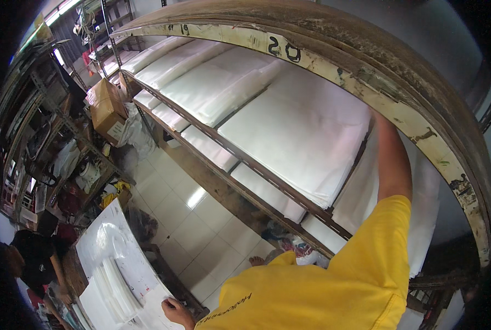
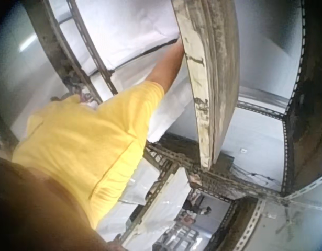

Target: The person repeatedly picks up white sheets from a table and places them onto a multi-tiered drying rack. The person handles the sheets one at a time, moving between the table and the rack throughout the clip.

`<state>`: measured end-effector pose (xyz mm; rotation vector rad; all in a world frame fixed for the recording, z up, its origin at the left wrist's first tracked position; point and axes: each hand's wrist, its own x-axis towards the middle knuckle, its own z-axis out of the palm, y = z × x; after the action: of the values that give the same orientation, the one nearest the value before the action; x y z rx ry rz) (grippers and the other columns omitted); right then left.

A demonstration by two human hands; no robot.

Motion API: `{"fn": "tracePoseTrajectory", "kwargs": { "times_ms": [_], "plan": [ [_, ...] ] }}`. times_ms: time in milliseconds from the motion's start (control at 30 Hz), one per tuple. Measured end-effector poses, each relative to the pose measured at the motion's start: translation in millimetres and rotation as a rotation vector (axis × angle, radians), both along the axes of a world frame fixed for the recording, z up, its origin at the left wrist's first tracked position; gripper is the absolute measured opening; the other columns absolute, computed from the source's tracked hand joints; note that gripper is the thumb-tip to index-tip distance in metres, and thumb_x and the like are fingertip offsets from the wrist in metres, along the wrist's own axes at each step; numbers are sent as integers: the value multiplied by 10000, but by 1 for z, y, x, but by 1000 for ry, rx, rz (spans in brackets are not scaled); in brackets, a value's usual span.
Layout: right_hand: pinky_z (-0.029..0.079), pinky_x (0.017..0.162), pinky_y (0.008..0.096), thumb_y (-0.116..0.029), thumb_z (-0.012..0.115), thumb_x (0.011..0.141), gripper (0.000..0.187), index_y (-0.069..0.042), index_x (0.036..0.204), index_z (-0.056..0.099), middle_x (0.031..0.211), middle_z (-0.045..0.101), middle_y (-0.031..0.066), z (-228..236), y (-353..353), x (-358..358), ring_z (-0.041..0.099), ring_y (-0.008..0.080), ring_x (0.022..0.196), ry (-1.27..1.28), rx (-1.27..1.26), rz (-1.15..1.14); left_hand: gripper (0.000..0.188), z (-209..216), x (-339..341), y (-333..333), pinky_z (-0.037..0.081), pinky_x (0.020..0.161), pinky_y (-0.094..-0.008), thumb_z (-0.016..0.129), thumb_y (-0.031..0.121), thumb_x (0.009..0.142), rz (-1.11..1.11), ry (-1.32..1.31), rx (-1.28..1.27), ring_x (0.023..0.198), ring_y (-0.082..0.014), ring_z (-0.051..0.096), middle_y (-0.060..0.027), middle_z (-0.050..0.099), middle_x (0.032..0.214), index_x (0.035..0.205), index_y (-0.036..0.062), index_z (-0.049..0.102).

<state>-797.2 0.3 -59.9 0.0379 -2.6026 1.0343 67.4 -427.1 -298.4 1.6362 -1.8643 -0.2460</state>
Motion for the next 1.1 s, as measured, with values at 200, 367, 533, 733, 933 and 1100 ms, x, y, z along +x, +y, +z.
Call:
{"fn": "tracePoseTrajectory", "kwargs": {
  "times_ms": [200,367,533,733,933,1100],
  "plan": [
    [455,814,291,-305,671,910,321,-98,1154,643,1072,636,46,3,17,5,573,140,932,2,53,-54,210,4,-12,-4,486,657,-458,573,165,934,-26,0,7,716,-398,619,-208,653,806,909,-35,632],
    [459,844,296,-288,669,914,338,-79,1177,634,1106,639,62,3,19,10,582,153,973,-2,88,-65,209,4,-12,-2,486,658,-450,570,164,935,-2,-29,16,711,-390,616,-208,647,802,911,-37,623],
    [464,875,302,-271,667,918,354,-60,1200,626,1140,641,79,5,20,17,591,165,1015,-9,120,-74,206,-1,-10,-3,489,658,-439,577,161,933,5,-23,25,707,-376,620,-203,650,805,910,-40,619],
    [469,911,309,-251,665,923,375,-38,1227,617,1180,644,98,15,12,17,602,180,1064,16,173,-60,195,-7,-9,-6,489,649,-436,583,157,927,-27,3,-13,697,-370,617,-197,647,799,905,-33,620],
    [474,947,316,-231,663,928,395,-15,1255,607,1221,646,118,43,-56,24,613,194,1114,245,231,243,141,-14,-5,-10,450,571,-433,590,124,898,-27,18,-73,610,-341,579,-156,606,709,802,22,599],
    [484,944,348,-226,583,998,341,-1,1255,589,1158,653,101,67,-216,128,613,202,1051,54,83,903,137,6,1,-2,398,570,-423,656,130,827,-38,145,-42,587,-318,548,-108,565,638,725,67,590]
  ]
}}
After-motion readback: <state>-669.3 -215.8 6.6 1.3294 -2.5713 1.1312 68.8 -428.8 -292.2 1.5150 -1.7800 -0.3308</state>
